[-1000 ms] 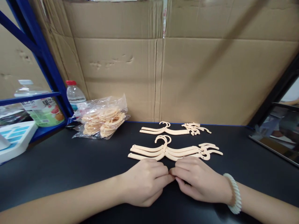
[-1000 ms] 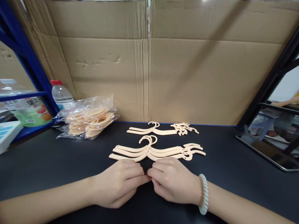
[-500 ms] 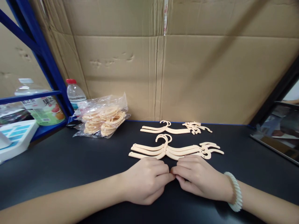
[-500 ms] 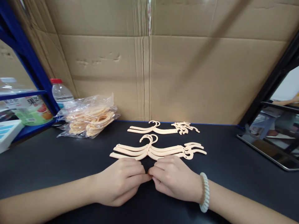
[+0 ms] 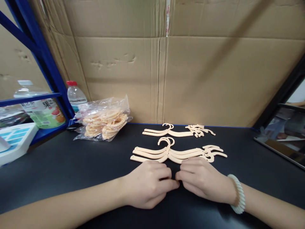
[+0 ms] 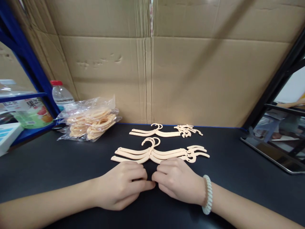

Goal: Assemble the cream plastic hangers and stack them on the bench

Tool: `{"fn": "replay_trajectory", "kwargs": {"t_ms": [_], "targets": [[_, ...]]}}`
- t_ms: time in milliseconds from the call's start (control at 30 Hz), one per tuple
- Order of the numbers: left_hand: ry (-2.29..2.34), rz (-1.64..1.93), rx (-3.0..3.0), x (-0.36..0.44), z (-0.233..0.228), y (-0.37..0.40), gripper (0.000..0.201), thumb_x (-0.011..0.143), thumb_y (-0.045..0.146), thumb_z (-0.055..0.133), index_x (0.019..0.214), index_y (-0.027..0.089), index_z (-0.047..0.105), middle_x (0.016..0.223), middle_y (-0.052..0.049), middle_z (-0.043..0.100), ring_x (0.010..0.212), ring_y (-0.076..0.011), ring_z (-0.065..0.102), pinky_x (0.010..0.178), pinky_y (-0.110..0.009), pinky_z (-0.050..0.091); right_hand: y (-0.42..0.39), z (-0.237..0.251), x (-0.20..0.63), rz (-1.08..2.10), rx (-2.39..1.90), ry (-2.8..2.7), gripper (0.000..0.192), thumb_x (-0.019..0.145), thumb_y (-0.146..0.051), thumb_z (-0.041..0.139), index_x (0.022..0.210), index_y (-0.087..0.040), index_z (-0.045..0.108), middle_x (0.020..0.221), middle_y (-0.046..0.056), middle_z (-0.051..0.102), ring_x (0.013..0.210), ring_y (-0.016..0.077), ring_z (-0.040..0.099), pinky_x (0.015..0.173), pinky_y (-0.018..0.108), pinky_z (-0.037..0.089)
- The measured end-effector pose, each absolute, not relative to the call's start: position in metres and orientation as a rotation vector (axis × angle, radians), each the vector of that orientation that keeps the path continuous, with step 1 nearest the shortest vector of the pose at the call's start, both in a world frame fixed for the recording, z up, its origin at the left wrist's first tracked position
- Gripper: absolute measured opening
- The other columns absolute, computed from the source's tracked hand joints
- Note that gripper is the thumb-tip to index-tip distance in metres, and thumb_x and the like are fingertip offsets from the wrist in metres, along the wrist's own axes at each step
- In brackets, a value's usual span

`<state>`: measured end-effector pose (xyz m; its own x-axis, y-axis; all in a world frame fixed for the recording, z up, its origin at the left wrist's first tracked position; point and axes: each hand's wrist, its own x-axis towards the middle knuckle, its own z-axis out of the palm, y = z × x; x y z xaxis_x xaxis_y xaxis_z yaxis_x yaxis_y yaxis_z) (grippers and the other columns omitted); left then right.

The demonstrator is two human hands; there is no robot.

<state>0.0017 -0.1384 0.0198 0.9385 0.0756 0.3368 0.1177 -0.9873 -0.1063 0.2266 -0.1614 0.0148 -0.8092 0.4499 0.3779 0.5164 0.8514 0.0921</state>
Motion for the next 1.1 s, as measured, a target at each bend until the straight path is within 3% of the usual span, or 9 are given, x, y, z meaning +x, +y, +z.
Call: {"fn": "replay_trajectory", "kwargs": {"t_ms": [233,367,500,733,867,1100], "targets": [[-0.239,-0.798,-2.796,-0.003,0.027,-0.131,0.026,0.083,0.010,0.042,0.104,0.014,0.059,0.073,-0.005,0.063,0.066,-0.0173,0.056,0.056,-0.030,0.042,-0.159,0.020,0.231,-0.269,-0.694,-2.634,0.025,0.091,-0.013,0.037,0.090,-0.017,0.062,0.069,0.002,0.056,0.062,0.0153,0.048,0.058,0.029,0.033],[-0.684,-1.086,-2.744,-0.021,0.038,-0.096,0.020,0.087,0.014,0.043,0.094,0.016,0.062,0.079,-0.006,0.065,0.073,-0.0162,0.059,0.067,-0.030,0.048,-0.152,0.028,0.240,-0.160,-0.816,-2.489,0.029,0.096,-0.022,0.041,0.073,-0.018,0.059,0.064,0.002,0.054,0.060,0.0139,0.047,0.056,0.028,0.034],[-1.004,-0.987,-2.756,-0.047,0.032,-0.050,0.025,0.089,0.015,0.041,0.102,0.017,0.062,0.096,-0.007,0.067,0.093,-0.0191,0.061,0.084,-0.035,0.050,-0.136,0.036,0.257,-0.097,-0.976,-2.239,0.033,0.095,-0.026,0.042,0.066,-0.019,0.054,0.064,0.002,0.053,0.063,0.0156,0.049,0.061,0.029,0.040],[-1.005,-0.768,-2.894,-0.063,0.010,-0.023,0.032,0.092,0.020,0.041,0.121,0.019,0.056,0.122,-0.008,0.062,0.114,-0.0211,0.054,0.099,-0.042,0.044,-0.093,0.039,0.313,-0.185,-1.266,-2.046,0.017,0.089,-0.026,0.047,0.088,-0.019,0.063,0.087,0.008,0.066,0.086,0.0238,0.059,0.076,0.039,0.048],[-0.982,-0.745,-2.905,-0.060,0.012,-0.024,0.031,0.094,0.022,0.040,0.119,0.018,0.057,0.121,-0.009,0.060,0.113,-0.0213,0.054,0.099,-0.041,0.044,-0.072,0.034,0.353,-0.248,-1.508,-2.004,0.018,0.086,-0.023,0.049,0.090,-0.017,0.066,0.090,0.008,0.069,0.087,0.0248,0.061,0.080,0.041,0.048],[-1.003,-0.776,-2.856,-0.060,0.012,-0.023,0.029,0.093,0.027,0.040,0.111,0.020,0.062,0.101,-0.007,0.056,0.097,-0.0207,0.056,0.090,-0.038,0.047,-0.058,0.019,0.387,-0.226,-1.678,-2.175,0.024,0.084,-0.016,0.050,0.100,-0.011,0.067,0.108,0.013,0.067,0.104,0.0259,0.060,0.095,0.039,0.044]]}}
